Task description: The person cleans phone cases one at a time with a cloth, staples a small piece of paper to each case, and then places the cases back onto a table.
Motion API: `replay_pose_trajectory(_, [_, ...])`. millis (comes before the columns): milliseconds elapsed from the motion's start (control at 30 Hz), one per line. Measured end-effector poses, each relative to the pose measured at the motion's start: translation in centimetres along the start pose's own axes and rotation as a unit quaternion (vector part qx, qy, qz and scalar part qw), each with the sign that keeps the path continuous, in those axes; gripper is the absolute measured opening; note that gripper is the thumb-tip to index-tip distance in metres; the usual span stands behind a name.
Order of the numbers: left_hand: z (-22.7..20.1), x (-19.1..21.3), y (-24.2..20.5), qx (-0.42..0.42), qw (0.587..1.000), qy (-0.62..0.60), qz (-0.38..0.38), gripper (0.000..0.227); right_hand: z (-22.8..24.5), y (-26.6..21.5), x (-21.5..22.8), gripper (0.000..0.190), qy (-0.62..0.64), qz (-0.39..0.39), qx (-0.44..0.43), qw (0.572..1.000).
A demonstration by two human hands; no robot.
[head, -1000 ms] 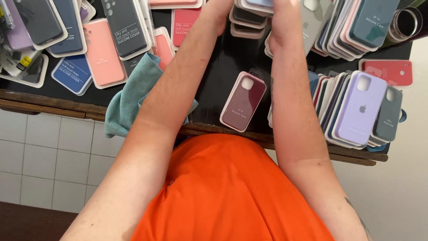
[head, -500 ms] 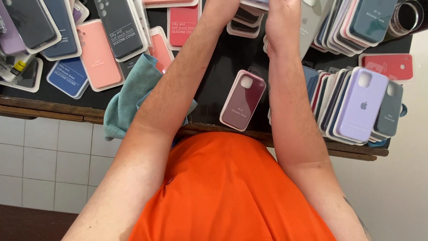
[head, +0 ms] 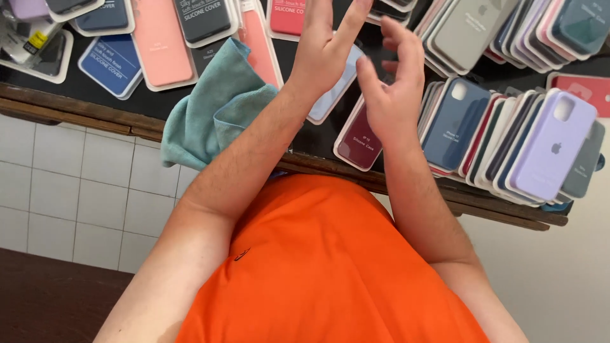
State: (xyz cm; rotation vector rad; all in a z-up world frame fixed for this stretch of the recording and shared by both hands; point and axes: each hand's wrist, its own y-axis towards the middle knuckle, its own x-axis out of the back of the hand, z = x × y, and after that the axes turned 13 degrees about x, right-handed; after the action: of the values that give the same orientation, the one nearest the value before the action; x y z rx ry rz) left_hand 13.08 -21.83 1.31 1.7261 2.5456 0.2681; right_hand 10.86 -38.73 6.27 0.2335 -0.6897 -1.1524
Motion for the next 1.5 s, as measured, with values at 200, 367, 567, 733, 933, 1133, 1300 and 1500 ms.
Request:
replay_pose_trajectory(200, [-0.8,7.8,-3.3,0.059,0.995,0.082,0.002,0.050,-0.5,-1.9,-1.7,0.108,-0.219,0.209,-0.059,0.951])
replay_pose_trajectory(367, [-3.6,13.5,-4.9,0.082,0.990,0.096,0.066,0.043,-0.4,0.3,-4.2,0.155,-0.292,0.334,-0.139,0.885])
replay_pose_trajectory(567, [-4.6,19.5,-3.5,0.088,0.975,0.118,0.167,0.034,-0.1,2.1,-6.1,0.164,-0.334,0.363,-0.154,0.856])
replay_pose_trajectory(733, [-3.7,22.3,-2.1,0.048,0.961,0.086,0.259,0.021,1.3,0.9,-7.8,0.149,-0.385,0.315,-0.129,0.858])
replay_pose_trajectory(933, [-2.5,23.4,-1.4,0.089,0.949,0.012,0.304,0.018,6.9,1.5,-7.5,0.150,-0.432,0.292,-0.182,0.834])
replay_pose_trajectory(1133, [-1.9,21.0,1.0,0.289,0.830,-0.135,0.458,0.074,14.0,1.6,-9.4,0.158,-0.307,0.251,-0.088,0.914])
replay_pose_trajectory(1300, [1.5,19.4,1.5,0.459,0.594,-0.420,0.509,0.087,11.7,-1.1,-12.3,0.140,-0.222,0.141,-0.070,0.962])
replay_pose_trajectory(1500, [0.8,23.7,4.4,0.308,0.687,-0.481,0.449,0.078,7.7,-2.6,-15.8,0.046,-0.169,0.048,-0.066,0.982])
